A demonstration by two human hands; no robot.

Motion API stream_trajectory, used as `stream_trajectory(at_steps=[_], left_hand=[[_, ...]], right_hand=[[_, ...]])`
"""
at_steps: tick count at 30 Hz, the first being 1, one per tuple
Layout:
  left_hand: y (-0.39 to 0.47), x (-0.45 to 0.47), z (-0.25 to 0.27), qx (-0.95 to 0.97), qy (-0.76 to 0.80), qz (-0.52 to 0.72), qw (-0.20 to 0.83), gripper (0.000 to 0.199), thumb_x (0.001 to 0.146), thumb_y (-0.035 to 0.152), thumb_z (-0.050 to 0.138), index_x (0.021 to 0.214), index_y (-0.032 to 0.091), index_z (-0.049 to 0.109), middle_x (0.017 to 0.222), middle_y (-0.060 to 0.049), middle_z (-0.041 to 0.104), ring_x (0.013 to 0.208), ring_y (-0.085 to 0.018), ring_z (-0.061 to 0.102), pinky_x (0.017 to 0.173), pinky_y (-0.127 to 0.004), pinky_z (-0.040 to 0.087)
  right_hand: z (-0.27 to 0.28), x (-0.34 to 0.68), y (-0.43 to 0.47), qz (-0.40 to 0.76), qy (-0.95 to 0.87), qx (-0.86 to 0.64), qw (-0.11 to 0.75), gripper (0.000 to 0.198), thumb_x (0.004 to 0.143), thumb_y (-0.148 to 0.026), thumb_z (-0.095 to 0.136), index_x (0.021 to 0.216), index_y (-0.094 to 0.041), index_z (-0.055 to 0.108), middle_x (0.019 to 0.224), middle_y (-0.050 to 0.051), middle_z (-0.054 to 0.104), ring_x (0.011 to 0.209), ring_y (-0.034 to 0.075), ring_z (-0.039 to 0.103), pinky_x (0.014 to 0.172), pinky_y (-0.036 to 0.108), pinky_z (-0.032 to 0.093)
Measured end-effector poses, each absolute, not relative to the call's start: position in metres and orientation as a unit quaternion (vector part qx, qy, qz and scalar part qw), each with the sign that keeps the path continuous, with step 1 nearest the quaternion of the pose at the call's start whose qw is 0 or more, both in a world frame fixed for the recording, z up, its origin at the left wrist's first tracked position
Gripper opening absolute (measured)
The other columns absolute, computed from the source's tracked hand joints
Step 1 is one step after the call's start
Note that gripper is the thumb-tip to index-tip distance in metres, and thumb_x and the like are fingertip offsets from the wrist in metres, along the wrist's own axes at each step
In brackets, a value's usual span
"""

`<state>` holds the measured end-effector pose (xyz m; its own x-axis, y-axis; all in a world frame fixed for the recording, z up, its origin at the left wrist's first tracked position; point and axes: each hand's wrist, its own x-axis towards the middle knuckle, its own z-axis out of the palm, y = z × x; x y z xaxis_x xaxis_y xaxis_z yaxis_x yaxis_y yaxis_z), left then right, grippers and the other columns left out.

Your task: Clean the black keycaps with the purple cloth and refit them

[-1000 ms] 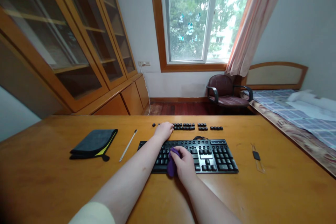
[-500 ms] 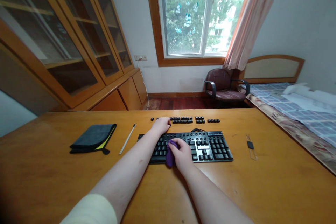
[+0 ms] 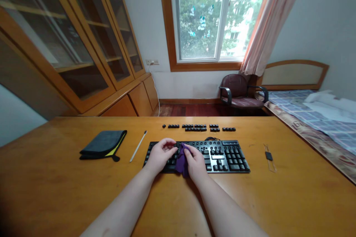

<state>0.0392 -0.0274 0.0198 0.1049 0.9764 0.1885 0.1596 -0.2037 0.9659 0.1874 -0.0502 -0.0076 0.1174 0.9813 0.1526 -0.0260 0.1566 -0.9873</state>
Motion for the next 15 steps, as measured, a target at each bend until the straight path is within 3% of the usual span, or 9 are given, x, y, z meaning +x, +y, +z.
stream_trajectory(at_steps=[4,15], left_hand=[[-0.038,0.038,0.008,0.622,0.456,0.492,0.404,0.014,0.068,0.018,0.063,0.082,0.015,0.059,0.087,-0.005,0.062,0.085,-0.015,0.059,0.082,-0.028,0.048],[-0.038,0.04,0.01,0.612,0.404,0.502,0.458,0.017,0.071,0.017,0.061,0.088,0.015,0.064,0.096,-0.008,0.062,0.09,-0.017,0.06,0.085,-0.031,0.048]], right_hand=[[-0.008,0.188,-0.05,0.445,-0.513,-0.464,0.569,0.03,0.077,-0.036,0.057,0.1,-0.021,0.067,0.108,0.008,0.066,0.103,0.023,0.057,0.095,0.04,0.039],[-0.007,0.19,-0.05,0.434,-0.548,-0.454,0.553,0.027,0.072,-0.031,0.062,0.097,-0.022,0.068,0.102,0.007,0.067,0.097,0.023,0.059,0.091,0.041,0.042]])
